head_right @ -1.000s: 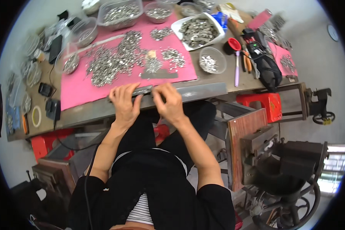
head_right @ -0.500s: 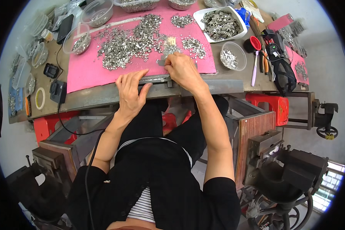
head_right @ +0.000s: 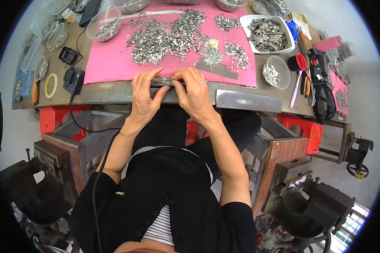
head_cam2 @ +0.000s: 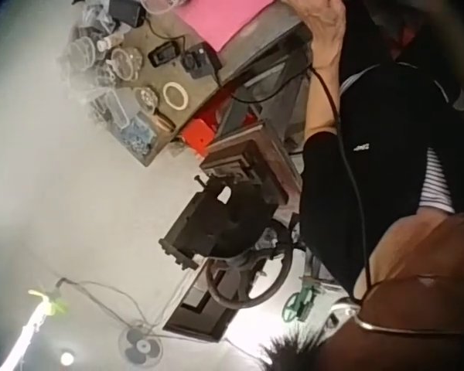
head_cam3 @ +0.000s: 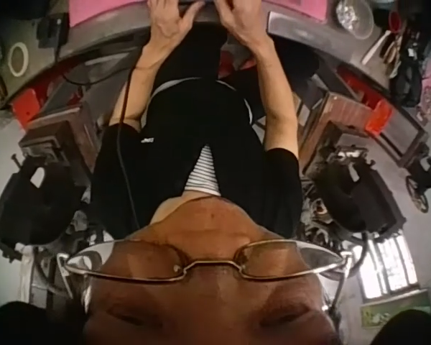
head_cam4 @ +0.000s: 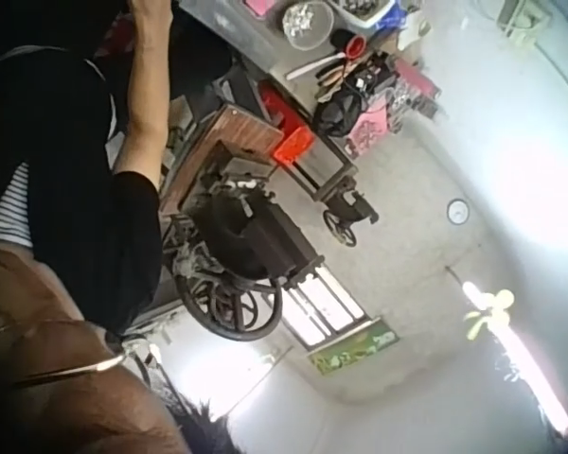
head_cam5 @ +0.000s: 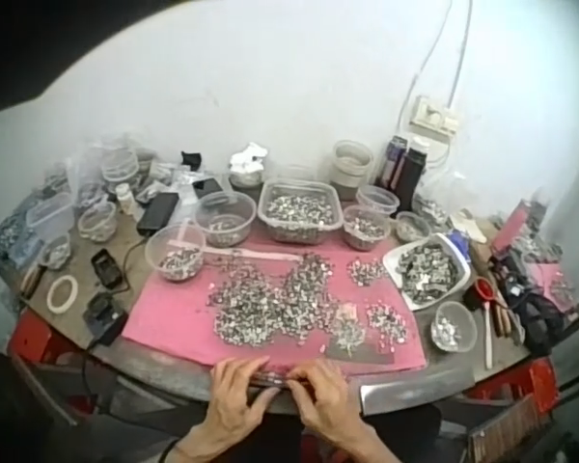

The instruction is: Arrange small metal components onto a template and use a manual press for assembly.

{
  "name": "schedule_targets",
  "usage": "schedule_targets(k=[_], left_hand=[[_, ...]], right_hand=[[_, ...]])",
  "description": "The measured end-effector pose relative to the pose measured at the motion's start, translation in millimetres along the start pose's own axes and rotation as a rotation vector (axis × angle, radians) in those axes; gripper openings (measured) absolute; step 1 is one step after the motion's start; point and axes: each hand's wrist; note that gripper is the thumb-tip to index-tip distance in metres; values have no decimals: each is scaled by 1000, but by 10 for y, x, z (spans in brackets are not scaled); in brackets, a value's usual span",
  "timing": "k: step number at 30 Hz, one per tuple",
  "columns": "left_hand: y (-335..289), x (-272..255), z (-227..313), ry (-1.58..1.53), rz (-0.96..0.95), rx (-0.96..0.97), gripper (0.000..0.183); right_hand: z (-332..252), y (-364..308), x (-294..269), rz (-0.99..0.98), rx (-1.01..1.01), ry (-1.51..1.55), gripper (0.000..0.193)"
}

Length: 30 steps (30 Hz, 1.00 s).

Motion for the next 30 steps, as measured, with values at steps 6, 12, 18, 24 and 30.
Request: schedule_targets(k=[6, 12, 18, 24, 30], left_hand=[[-8, 6, -28, -44, 8, 8, 59], [-4, 1, -21, -35, 5, 13, 58], [52, -147, 30, -110, -44, -3, 45], [486, -207, -32, -12, -10, 30, 10], [873, -47, -45, 282, -251, -30, 13]], right_hand=[[6, 23, 103, 8, -34, -105, 16], [-11, 10, 130, 12, -12, -182, 13], [-66, -35, 55, -37, -161, -480, 17], [77, 72, -293, 27, 69, -307, 11], [412, 264, -331, -31, 155, -529, 15]])
Point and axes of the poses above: each hand's wrist, its own y-axis towards the middle knuckle, its own x-axis out of the palm, z = x × y, and after that the axes turned 14 degrees about -z, right-handed
